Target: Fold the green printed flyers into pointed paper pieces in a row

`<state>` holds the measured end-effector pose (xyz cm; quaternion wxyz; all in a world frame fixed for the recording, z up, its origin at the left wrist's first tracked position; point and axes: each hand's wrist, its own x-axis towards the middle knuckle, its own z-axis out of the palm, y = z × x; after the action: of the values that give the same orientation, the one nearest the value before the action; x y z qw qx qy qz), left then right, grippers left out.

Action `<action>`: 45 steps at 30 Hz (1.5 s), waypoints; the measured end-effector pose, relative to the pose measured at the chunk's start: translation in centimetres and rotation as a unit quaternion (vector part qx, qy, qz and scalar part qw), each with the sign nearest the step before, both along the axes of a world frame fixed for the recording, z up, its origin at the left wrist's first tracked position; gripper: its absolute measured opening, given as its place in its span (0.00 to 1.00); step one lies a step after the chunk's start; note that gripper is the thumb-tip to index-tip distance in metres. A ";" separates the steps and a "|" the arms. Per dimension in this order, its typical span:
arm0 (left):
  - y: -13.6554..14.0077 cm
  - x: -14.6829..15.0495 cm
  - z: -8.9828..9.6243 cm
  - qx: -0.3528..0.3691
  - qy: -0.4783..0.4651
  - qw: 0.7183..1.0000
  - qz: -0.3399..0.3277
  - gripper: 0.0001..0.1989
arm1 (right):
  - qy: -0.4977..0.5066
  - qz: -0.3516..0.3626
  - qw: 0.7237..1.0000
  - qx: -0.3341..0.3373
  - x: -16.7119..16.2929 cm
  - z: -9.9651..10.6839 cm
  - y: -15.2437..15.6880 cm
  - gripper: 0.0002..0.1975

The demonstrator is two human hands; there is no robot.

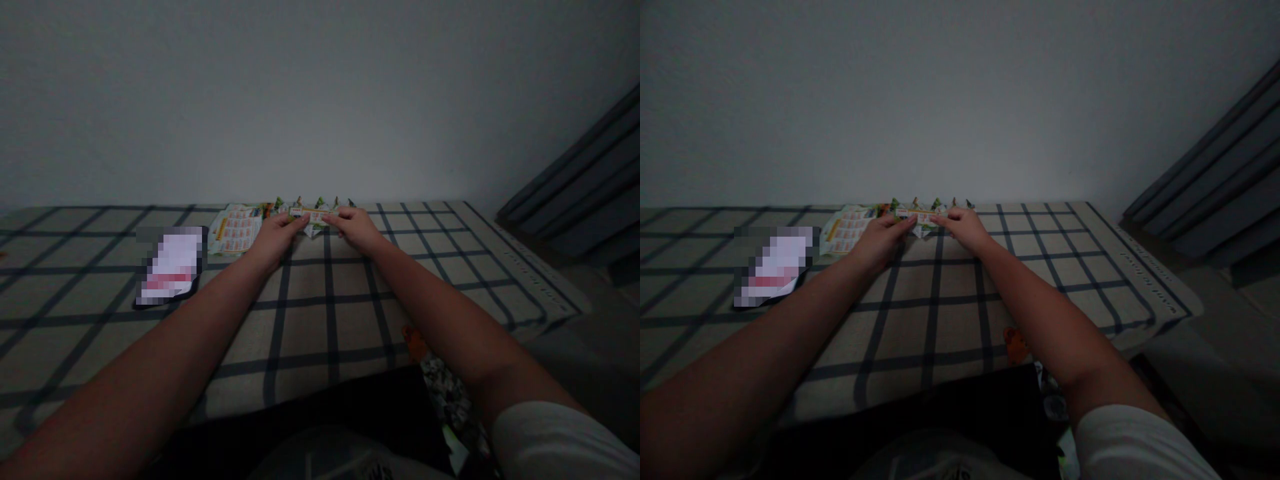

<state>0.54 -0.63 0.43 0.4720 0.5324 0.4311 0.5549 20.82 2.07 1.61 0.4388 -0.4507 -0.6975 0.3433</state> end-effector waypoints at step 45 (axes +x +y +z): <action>0.4 -0.2 0.8 0.010 -0.060 0.998 0.001 0.13 | 0.187 0.078 0.979 -0.024 0.5 -1.0 1.3 0.11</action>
<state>0.38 -0.23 1.26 0.4909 0.5023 0.3974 0.5906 21.32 3.35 0.58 0.5219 -0.3333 -0.6278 0.4716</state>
